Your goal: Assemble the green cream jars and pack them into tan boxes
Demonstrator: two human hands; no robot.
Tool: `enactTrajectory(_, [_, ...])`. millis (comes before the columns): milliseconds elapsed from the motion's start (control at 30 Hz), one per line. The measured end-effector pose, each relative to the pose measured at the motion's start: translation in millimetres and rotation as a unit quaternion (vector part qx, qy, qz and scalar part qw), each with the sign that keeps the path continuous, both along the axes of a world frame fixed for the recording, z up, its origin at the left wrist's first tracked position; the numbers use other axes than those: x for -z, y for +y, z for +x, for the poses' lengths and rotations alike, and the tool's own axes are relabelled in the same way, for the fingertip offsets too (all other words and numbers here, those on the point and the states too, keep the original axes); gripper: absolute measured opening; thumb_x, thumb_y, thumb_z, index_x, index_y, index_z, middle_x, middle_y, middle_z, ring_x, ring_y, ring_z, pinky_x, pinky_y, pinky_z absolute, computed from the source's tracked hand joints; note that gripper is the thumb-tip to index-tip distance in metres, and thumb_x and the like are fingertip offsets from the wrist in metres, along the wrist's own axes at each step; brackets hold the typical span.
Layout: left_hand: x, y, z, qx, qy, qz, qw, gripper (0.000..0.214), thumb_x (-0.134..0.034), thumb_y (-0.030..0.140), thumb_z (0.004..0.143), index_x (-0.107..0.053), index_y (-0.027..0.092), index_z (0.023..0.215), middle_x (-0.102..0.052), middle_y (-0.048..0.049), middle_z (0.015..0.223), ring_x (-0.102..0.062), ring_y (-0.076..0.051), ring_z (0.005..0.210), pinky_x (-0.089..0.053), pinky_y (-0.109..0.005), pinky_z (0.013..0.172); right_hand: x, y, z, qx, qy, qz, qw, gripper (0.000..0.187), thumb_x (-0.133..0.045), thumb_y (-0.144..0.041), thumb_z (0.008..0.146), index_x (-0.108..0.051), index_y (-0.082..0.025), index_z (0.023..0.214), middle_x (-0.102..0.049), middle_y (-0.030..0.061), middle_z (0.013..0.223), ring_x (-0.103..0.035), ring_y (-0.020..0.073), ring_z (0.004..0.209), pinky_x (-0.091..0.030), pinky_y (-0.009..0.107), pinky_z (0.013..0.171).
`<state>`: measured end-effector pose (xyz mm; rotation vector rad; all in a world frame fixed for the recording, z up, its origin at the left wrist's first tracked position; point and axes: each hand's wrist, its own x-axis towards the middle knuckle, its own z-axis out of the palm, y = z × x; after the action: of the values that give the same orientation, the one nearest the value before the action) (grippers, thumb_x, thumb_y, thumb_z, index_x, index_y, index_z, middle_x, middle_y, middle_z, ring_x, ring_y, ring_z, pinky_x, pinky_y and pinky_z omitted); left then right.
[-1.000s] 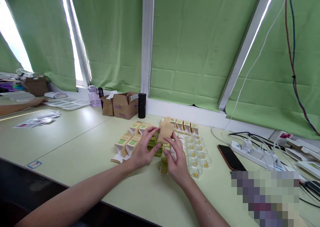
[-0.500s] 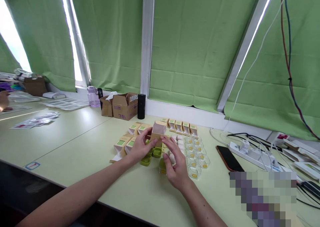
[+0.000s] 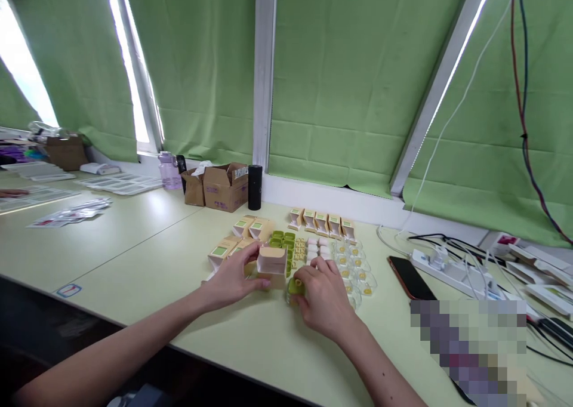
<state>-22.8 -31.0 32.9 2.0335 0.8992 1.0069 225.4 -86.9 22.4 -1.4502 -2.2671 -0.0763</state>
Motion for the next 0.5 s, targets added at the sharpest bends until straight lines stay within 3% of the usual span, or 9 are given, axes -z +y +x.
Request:
enactTrajectory(133, [15.0,-18,-6,-0.041,0.08,0.04,0.995,0.061,-0.095,0.036,0.071,-0.071,0.023,0.125,-0.07,-0.012,0.132,-0.063,-0.036,0.127,-0.051,-0.051,0.112,6.9,-1,3,-0.003,-0.01,0.011,1.0,0.026,-0.077,-0.017,0.082,-0.069,-0.026,0.105,-0.079,0.0038,0.099,-0.06,0.0311,0.105,-0.041,0.046,0.089])
enactTrajectory(267, [26.9,-25,-6,-0.058,0.094,0.087,0.99,0.067,-0.097,0.039,0.068,-0.072,0.026,0.129,-0.069,-0.0115,0.129,-0.06,-0.037,0.127,-0.051,-0.054,0.111,15.3,2,10,-0.014,-0.021,0.045,0.999,0.03,-0.077,-0.018,0.08,-0.067,-0.028,0.106,-0.079,0.0054,0.098,-0.061,0.0337,0.104,-0.042,0.047,0.085])
enactTrajectory(500, [31.7,-28,-6,-0.065,0.109,0.079,0.989,0.064,-0.095,0.042,0.071,-0.073,0.025,0.128,-0.068,-0.0108,0.126,-0.061,-0.034,0.121,-0.052,-0.05,0.108,17.5,7,18,0.0,0.043,0.095,0.995,0.029,-0.078,-0.024,0.086,-0.07,-0.029,0.114,-0.08,0.0064,0.104,-0.061,0.0342,0.105,-0.043,0.05,0.087])
